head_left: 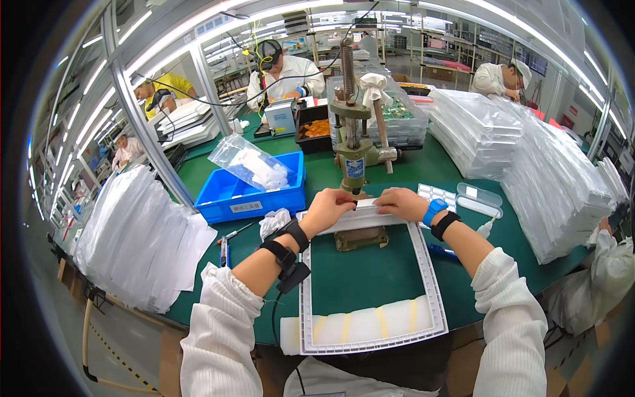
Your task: Apply glue and protective film to a plastic frame assembly at a factory workstation.
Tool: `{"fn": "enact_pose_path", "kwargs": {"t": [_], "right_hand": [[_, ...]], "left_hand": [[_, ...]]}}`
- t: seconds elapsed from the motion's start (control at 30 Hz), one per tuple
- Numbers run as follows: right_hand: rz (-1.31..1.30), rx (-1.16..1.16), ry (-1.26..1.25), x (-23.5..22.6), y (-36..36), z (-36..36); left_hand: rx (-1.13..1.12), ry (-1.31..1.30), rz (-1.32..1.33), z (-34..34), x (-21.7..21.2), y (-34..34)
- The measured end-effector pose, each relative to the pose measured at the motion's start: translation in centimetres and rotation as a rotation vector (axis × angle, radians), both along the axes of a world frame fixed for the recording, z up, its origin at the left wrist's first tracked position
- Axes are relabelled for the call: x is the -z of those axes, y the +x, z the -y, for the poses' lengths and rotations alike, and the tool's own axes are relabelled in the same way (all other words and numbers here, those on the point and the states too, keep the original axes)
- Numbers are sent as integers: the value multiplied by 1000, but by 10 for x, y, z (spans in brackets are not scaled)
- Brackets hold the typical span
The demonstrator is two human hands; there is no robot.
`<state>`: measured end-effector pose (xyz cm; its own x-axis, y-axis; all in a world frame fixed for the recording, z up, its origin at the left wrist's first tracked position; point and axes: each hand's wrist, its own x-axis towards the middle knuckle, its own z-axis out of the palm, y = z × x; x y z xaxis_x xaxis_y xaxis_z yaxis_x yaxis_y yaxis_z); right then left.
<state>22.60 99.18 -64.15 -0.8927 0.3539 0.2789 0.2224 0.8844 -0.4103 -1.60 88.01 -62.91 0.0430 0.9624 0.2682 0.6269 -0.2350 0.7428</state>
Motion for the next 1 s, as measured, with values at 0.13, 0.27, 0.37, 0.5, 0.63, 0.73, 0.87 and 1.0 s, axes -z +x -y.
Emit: {"fn": "enact_pose_path", "kwargs": {"t": [0.13,0.27,0.37,0.5,0.63,0.73,0.87,1.0], "right_hand": [[25,14,4,1,1,-1],[35,37,35,0,3,-2],[57,48,32,-2,2,-2],[100,58,49,-18,10,2],[330,317,120,-83,27,-29],[-373,479,92,-146,1,-58],[-851,463,-178,-209,-79,-77],[-556,605,68,-224,-110,-126]], "left_hand": [[-37,-34,124,-9,12,0],[-62,-45,80,-11,8,6],[-56,-27,74,-11,11,5],[-70,-25,85,-12,16,4],[-64,79,8,-9,19,4],[-77,108,-9,-6,19,2],[-95,143,-21,4,28,-2],[-77,153,10,-6,31,10]]}}
